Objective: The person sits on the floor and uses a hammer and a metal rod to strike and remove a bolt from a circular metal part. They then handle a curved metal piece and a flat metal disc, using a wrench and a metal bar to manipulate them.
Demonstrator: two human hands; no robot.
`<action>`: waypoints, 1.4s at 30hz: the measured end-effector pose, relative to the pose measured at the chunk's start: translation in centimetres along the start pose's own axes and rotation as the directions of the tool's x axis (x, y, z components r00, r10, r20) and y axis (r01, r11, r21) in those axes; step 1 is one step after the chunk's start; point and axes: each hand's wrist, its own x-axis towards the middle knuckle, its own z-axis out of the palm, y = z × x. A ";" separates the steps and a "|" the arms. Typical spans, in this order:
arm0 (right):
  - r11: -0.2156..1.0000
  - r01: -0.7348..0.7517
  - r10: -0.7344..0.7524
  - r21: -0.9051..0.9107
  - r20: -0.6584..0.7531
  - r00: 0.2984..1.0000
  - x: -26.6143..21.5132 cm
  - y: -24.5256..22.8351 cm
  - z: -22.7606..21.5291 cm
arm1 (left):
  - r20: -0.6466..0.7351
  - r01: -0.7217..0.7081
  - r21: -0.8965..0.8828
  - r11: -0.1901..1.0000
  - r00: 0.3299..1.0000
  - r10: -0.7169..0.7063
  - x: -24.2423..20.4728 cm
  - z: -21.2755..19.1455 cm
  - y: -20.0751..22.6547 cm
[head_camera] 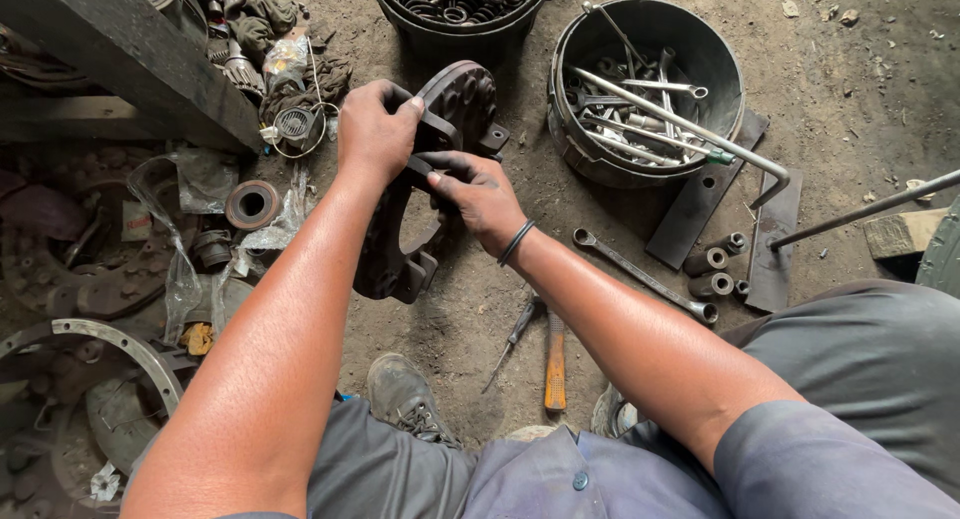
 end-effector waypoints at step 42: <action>0.959 0.050 -0.044 -0.280 0.029 0.999 0.8 4.9 -2.0 | -0.015 -0.074 0.061 0.995 0.997 0.075 0.0 0.1 -0.2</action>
